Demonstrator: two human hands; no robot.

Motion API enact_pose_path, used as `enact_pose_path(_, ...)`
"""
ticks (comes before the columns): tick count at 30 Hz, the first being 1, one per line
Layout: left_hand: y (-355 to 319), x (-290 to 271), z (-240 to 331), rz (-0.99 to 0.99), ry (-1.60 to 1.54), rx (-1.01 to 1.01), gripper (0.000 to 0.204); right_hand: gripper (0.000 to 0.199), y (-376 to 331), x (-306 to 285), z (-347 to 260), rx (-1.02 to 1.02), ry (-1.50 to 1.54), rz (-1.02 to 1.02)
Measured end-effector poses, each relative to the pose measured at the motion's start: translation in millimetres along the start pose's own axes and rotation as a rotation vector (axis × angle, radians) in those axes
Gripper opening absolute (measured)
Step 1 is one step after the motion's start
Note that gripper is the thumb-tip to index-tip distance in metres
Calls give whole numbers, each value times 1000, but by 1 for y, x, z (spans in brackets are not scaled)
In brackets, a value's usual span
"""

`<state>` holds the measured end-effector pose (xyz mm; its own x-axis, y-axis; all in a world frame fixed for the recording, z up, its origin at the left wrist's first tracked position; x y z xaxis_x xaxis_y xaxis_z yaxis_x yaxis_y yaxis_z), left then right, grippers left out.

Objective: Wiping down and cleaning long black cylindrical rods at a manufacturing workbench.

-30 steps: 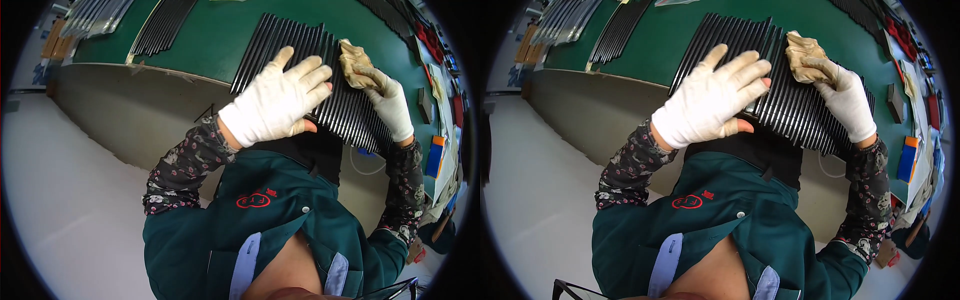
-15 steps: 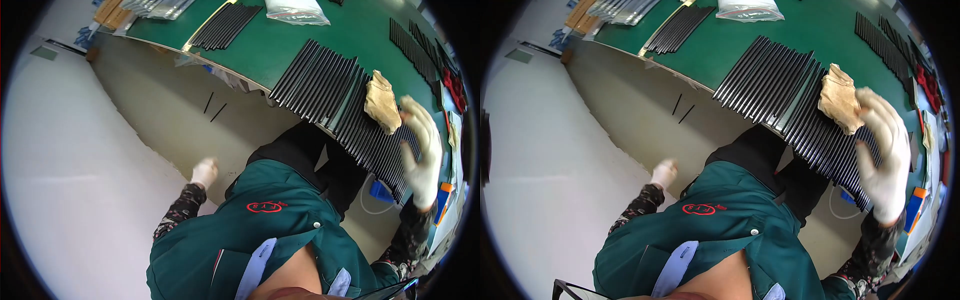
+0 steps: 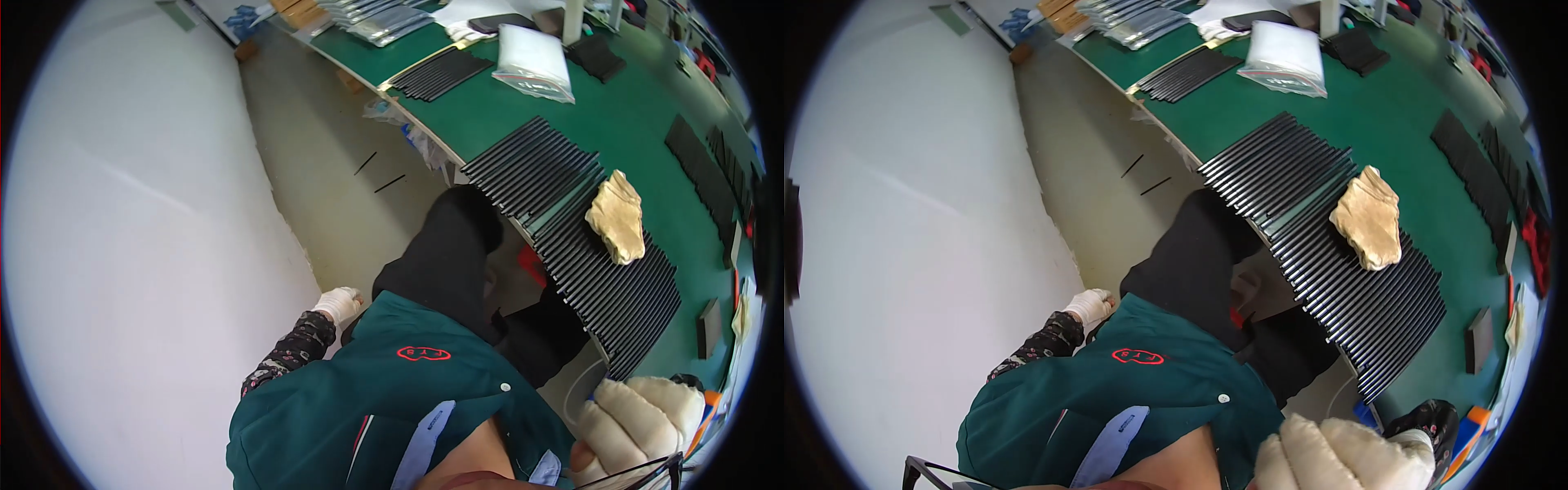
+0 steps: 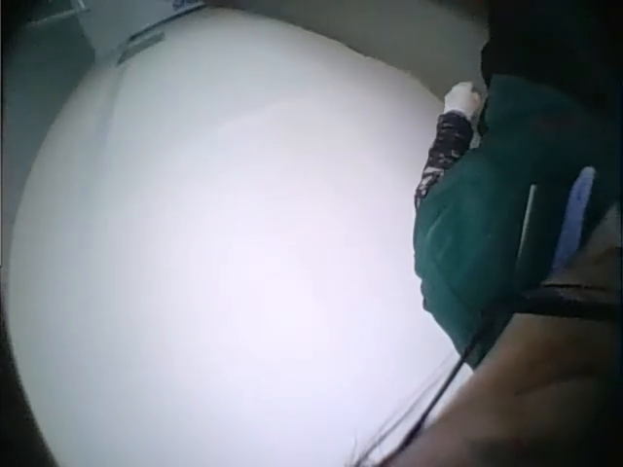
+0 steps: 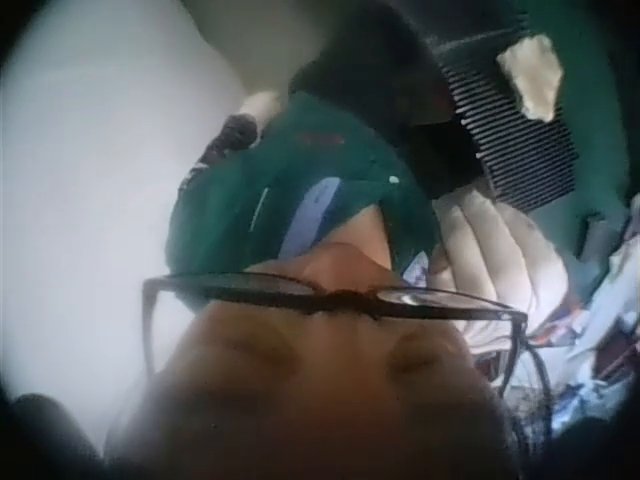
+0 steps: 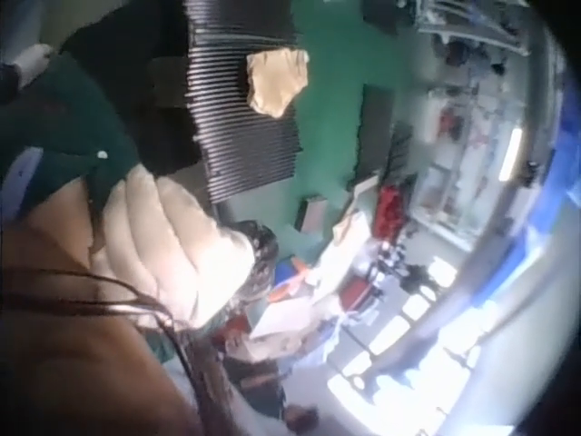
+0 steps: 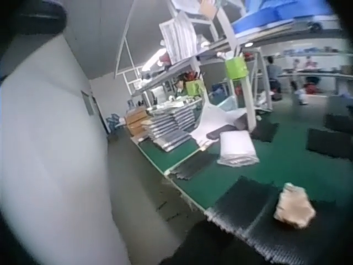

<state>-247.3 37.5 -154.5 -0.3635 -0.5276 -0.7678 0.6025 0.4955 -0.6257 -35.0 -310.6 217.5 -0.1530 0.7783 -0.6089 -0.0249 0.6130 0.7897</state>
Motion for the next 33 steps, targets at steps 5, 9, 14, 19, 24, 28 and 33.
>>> enact_pose_path(5,-19,-6,-15,107,9,-99,30,29,-9,29,9,-64,-65,-254)
enact_pose_path(9,-25,6,-46,139,-21,-137,31,30,3,54,18,-108,-165,-348)
enact_pose_path(14,-23,58,-79,-61,-121,-125,34,32,37,90,13,-140,-186,-460)
enact_pose_path(19,8,139,-111,-195,-209,-86,37,30,77,140,3,-115,-254,-603)
enact_pose_path(24,41,161,-130,-209,-425,-84,39,26,125,199,-16,-185,-263,-735)
enact_pose_path(28,55,188,-147,-171,-611,-167,42,21,159,259,-28,-307,-195,-785)
enact_pose_path(33,74,217,-160,-193,-708,-183,45,16,169,320,-41,-414,-84,-872)
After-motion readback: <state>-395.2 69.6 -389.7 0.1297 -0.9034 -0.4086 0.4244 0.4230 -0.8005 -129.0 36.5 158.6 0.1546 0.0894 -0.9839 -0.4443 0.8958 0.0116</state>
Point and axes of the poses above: each hand's wrist, its own y-axis towards the middle knuckle, its own x-axis out of the palm, z = x × y, the point moved 6 cm from there along y, towards the middle knuckle, and after that the axes turned 7 degrees about x, right-handed, at the moved point
